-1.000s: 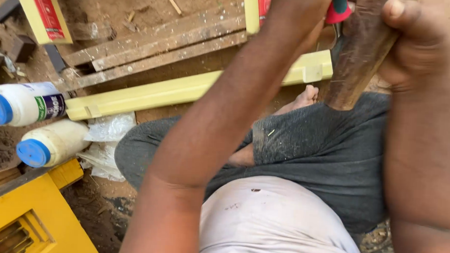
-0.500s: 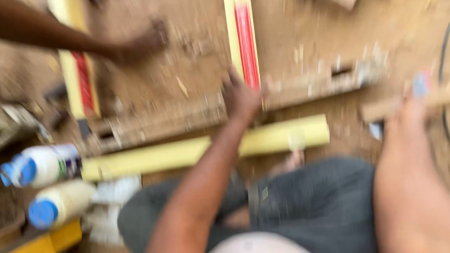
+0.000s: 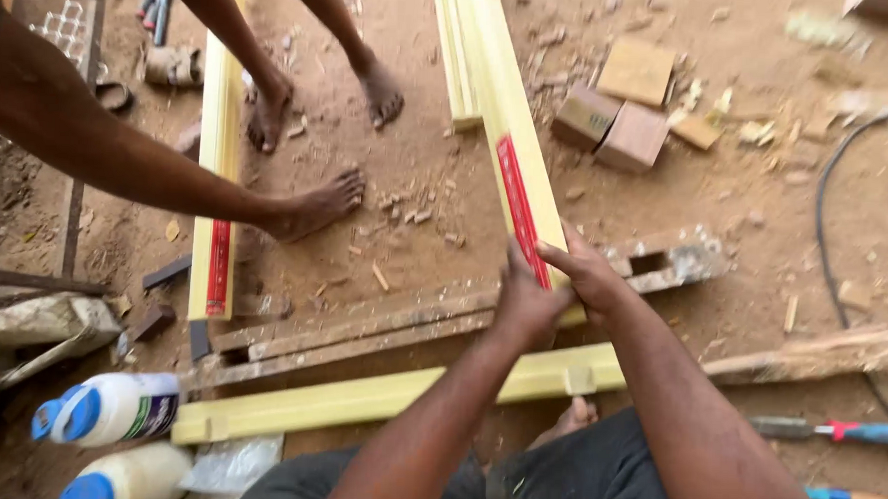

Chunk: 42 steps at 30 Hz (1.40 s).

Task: The person sits on the ground and assembles a wooden frame by fitting two yellow-painted wooden pieces together. They use a chisel to adjust the joint and repeatedly test the fit of the pieces.

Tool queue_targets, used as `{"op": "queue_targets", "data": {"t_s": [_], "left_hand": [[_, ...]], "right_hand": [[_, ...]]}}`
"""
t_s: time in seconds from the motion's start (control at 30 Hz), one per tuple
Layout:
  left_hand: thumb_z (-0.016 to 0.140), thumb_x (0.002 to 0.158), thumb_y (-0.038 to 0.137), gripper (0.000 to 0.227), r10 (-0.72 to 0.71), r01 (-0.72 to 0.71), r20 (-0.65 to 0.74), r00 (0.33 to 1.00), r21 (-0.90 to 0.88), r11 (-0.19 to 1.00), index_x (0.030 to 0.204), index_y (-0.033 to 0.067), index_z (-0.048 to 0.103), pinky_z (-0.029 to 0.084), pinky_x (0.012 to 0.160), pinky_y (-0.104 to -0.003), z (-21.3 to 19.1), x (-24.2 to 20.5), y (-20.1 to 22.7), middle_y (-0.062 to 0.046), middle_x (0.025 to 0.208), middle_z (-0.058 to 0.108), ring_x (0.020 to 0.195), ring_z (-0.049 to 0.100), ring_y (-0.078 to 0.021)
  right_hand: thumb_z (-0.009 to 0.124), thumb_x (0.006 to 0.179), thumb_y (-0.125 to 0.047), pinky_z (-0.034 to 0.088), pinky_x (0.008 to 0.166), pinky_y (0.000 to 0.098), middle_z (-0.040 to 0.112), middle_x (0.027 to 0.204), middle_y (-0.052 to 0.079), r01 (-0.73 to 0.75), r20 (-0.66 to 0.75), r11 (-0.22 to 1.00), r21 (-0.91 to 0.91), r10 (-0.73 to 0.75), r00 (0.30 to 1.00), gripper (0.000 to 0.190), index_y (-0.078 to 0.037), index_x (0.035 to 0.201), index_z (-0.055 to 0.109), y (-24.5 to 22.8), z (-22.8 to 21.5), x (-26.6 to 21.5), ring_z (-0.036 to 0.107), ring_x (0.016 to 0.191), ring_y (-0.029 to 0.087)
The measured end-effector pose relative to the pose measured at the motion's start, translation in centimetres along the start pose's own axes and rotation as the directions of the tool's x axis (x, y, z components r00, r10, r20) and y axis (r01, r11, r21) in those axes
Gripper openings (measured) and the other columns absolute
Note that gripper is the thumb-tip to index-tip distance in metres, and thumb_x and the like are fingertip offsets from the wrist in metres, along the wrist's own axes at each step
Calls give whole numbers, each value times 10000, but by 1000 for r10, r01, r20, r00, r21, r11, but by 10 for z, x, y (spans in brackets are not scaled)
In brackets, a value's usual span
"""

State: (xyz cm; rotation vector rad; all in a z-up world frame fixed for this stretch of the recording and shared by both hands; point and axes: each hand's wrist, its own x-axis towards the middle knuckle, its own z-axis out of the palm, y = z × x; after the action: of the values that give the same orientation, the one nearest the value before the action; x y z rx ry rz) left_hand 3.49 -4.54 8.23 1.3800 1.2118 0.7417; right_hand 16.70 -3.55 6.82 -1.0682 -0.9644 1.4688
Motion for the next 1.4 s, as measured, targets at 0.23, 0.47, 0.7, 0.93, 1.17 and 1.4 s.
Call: {"op": "queue_targets", "data": {"t_s": [0.23, 0.47, 0.7, 0.93, 1.17, 1.4], "left_hand": [[856, 791, 171, 1143, 207, -181, 177, 962, -156, 971, 1634, 72, 90, 494, 1095, -432, 46, -58, -68, -210, 1505, 413, 1383, 489, -327], [794, 764, 222, 1177, 64, 29, 270, 961, -325, 945, 1640, 99, 18, 551, 988, -400, 48, -51, -64, -198, 1500, 420, 1325, 523, -301], [877, 755, 274, 1240, 119, -189, 201, 972, 377, 907, 1584, 7, -6, 339, 1150, -528, 40, -46, -52, -330, 1525, 287, 1401, 307, -479], [796, 775, 356, 1039, 182, -262, 219, 959, 429, 865, 1627, 48, 288, 397, 1216, -520, 37, -62, -96, -279, 1550, 425, 1427, 440, -469], [893, 715, 438, 1348, 115, -276, 273, 955, 682, 677, 1639, 55, -10, 194, 1183, -595, 29, -57, -57, -379, 1631, 66, 1476, 140, -540], [707, 943, 605, 1249, 145, -118, -8, 989, 536, 836, 1609, -126, -56, 102, 1262, -561, 81, -40, -69, -402, 1681, 5, 1569, 16, -539]], "right_hand": [[735, 847, -339, 581, 640, 380, 640, 961, 79, -388, -195, 915, 112, 403, 894, 686, -160, 1468, 507, 12, -21, -18, 647, 770, 189], [744, 832, -297, 609, 635, 369, 698, 982, 126, -317, -254, 944, 98, 331, 909, 653, -200, 1436, 515, 50, -49, 2, 675, 779, 207], [842, 761, -343, 568, 898, 457, 701, 1190, 138, -247, -346, 774, -584, 38, 937, 848, -131, 1488, 459, 38, -25, -2, 690, 1033, 303], [844, 730, -440, 409, 1136, 475, 485, 1494, 181, -329, -356, 224, -917, -93, 930, 1159, -84, 1611, 180, 35, 2, -23, 492, 1350, 373], [812, 786, -586, 301, 1173, 544, 309, 1610, 242, -308, -396, 375, -875, -187, 899, 1224, -97, 1632, 76, 21, -16, 17, 356, 1444, 434], [818, 802, -615, 513, 958, 475, 261, 1605, 237, -446, -452, 181, -876, 13, 892, 1265, -106, 1604, -17, -25, 20, 103, 410, 1384, 434]]}}
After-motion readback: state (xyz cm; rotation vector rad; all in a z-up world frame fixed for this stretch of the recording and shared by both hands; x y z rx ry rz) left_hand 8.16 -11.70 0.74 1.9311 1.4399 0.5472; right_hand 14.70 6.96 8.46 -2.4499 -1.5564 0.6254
